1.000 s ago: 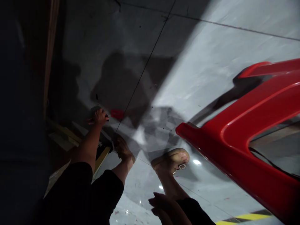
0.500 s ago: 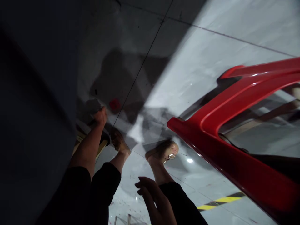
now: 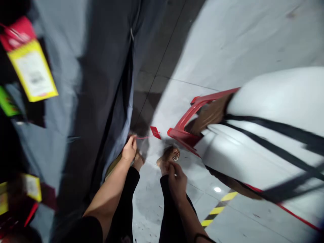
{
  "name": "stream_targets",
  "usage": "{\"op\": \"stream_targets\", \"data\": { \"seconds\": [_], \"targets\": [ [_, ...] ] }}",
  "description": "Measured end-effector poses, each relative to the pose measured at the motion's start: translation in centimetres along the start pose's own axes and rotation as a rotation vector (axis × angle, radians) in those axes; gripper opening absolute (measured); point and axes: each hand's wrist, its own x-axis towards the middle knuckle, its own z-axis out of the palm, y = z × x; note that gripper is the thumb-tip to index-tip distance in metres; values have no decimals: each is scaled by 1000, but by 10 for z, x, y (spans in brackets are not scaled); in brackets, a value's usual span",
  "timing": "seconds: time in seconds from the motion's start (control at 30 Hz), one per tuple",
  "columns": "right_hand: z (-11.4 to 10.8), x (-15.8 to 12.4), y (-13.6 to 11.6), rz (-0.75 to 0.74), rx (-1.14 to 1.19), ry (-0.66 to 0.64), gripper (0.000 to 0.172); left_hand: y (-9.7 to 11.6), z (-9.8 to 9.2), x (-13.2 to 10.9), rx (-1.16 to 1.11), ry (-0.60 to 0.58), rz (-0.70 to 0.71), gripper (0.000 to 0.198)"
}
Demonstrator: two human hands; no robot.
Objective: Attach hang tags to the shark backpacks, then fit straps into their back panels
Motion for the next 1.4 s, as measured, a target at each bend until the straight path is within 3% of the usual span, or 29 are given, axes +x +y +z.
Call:
{"op": "stream_targets", "data": {
  "seconds": [0.1,0.17,0.23,0.3,0.43,0.53,0.63,0.77,0.9,1.03,1.13,1.27,1.4],
  "targets": [
    [-66,-20,-94,-509,-233,206,26,68,-36,-30,34,106,139,23],
    [-95,-34,-151,-750,-446,184,27,111,-67,-45,32,141,261,20],
    [-111,-48,-193,-842,-613,115,27,149,-103,-57,34,194,361,20],
    [-120,-64,-220,-878,-648,68,26,182,-143,-65,41,262,435,21],
    [-134,-105,-259,-972,-407,-42,33,232,-220,-79,56,399,534,22],
    [-145,-138,-286,-1046,-276,-147,37,260,-264,-100,76,520,574,21],
    [-153,-159,-310,-1117,-327,-225,44,280,-297,-127,108,654,559,22],
    [-150,-169,-344,-1182,-498,-253,50,282,-333,-163,23,627,448,24],
    [-131,-187,-371,-1252,-569,-264,54,266,-350,-209,-198,614,405,22],
    [-106,-214,-385,-1308,-528,-266,56,245,-364,-249,-690,573,307,32],
    [-82,-237,-393,-1361,-462,-333,50,224,-379,-264,-1004,658,129,28],
    [-44,-265,-401,-1462,-556,-475,43,194,-392,-273,-1002,731,119,11],
    [-6,-287,-416,-1557,-675,-530,40,162,-406,-283,-1030,811,101,8]
  ]
}}
